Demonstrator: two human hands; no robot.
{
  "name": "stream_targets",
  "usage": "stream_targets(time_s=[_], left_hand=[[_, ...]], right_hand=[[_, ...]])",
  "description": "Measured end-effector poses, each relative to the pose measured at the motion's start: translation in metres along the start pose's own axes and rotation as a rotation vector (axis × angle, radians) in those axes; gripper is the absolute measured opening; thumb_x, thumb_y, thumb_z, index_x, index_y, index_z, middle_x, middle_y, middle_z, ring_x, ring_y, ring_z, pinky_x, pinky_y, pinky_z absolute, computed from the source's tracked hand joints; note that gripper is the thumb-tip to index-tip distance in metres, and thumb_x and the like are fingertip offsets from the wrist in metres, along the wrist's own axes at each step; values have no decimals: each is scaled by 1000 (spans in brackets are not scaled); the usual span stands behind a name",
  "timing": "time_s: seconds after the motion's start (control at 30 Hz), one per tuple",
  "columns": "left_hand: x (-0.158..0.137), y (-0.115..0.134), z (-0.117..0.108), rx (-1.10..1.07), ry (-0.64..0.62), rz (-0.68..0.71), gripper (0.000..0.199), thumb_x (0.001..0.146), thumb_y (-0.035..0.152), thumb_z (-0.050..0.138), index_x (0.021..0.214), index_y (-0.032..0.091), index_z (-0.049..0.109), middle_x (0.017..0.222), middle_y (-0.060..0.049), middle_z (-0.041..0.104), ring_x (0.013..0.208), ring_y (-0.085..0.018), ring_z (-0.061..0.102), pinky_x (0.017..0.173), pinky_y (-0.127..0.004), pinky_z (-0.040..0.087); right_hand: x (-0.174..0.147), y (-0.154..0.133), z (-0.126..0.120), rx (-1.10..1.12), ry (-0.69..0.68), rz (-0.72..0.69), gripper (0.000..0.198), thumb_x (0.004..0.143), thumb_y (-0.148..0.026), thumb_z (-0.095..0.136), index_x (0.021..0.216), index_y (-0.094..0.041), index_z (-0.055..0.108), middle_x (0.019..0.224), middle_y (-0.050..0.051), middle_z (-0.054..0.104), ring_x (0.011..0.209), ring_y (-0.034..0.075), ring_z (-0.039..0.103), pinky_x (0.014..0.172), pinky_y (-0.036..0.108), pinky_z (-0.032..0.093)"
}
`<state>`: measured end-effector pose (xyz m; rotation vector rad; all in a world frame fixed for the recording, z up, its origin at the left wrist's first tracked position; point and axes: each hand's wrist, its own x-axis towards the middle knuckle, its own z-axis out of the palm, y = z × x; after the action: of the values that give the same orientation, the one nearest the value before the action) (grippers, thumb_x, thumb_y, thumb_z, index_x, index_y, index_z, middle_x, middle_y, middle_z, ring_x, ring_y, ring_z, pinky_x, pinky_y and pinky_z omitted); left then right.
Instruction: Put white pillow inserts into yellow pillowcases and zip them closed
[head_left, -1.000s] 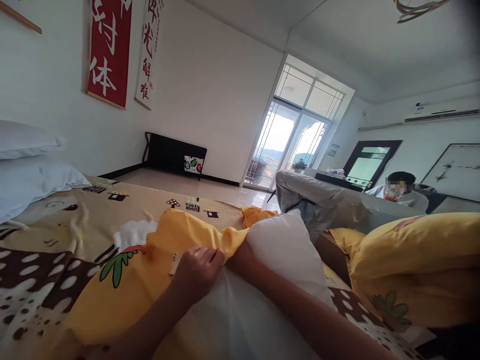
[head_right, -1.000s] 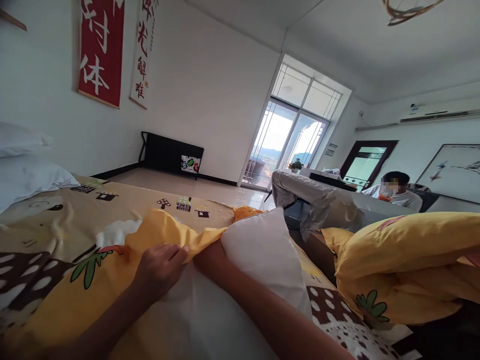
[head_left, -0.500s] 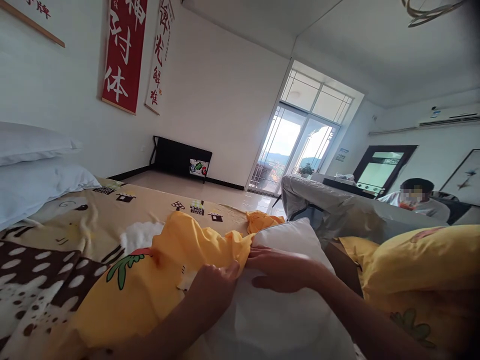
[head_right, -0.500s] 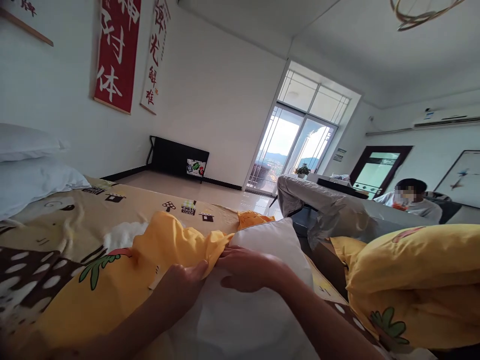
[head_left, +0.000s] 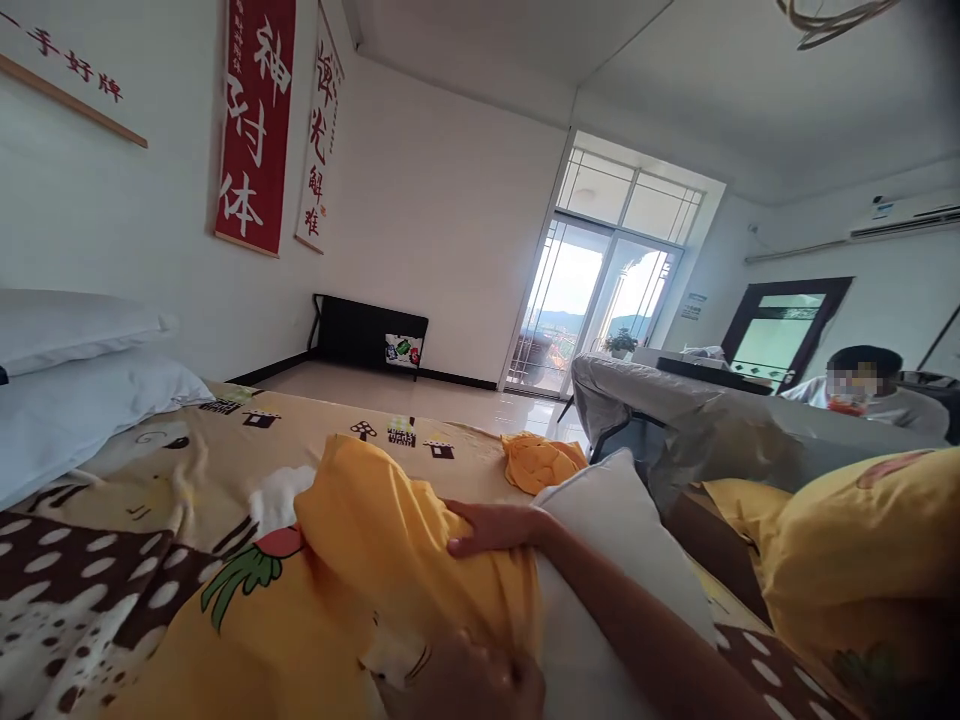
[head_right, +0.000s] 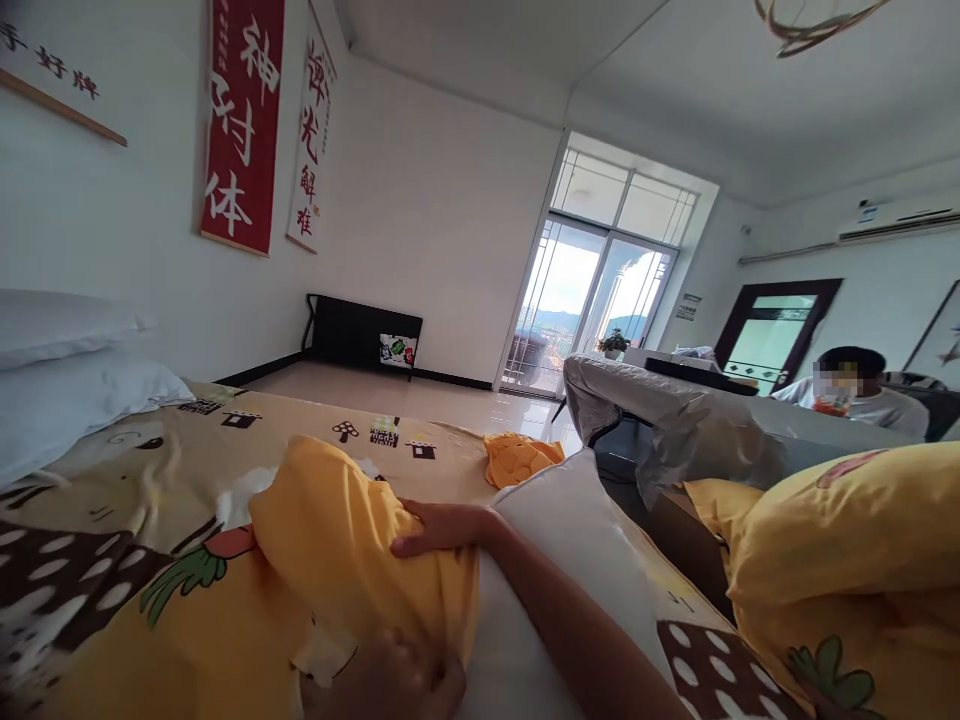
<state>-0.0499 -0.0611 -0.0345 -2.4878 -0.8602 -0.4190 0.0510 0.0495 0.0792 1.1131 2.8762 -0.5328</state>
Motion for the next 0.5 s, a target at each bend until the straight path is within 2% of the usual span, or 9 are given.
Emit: stream_targets(time_s=[0.07,0.1,0.17,0.23,0.33,0.43,0.5], left_hand=[[-1,-10,-6,-50,-22,22,25,74,17,64,98,18,62,65,-6,68,48,-23,62,36,-28,34],[-3,-18,-16,-78,-27,38,17,73,19,67,90,19,62,63,-3,67,47,-21,61,35,-27,33],[-11,-37,-47,-147,30,-15,11,74,26,69,74,20,60,60,1,65,45,-18,59,38,-27,33],[-23,-61,-81,-264,210,-199,17,81,30,62,68,20,58,62,2,65,52,-15,61,47,-25,40],[-47,-99,-114,-382,521,-519,25,89,29,48,68,20,59,59,4,60,54,-9,55,52,-19,40],[-64,-130,-115,-391,717,-815,29,86,39,49,67,20,62,52,5,52,47,-8,44,48,-19,36],[-69,-145,-107,-433,789,-971,29,84,44,50,70,20,62,55,4,55,50,-9,45,51,-20,38]], right_hand=[[-6,5,1,207,-85,-29,57,69,-41,70,122,-26,59,114,-1,67,103,20,62,84,25,48],[-9,7,0,265,-92,-12,52,65,-37,73,115,-26,62,109,-2,68,98,20,63,80,25,49],[-14,7,-6,267,-23,32,36,62,-30,74,97,-26,68,92,-3,70,84,19,63,69,24,48],[-22,2,-24,251,89,10,22,63,-29,73,83,-22,67,79,-3,68,75,17,61,62,24,44],[-45,-15,-75,233,210,-41,24,65,-35,73,78,-17,65,75,-2,65,73,17,60,62,25,44],[-78,-40,-133,74,295,5,24,70,-39,69,76,-17,67,76,-1,66,73,18,61,62,26,45],[-97,-58,-161,-93,376,32,23,71,-41,68,72,-17,68,70,-1,66,68,17,61,62,27,45]])
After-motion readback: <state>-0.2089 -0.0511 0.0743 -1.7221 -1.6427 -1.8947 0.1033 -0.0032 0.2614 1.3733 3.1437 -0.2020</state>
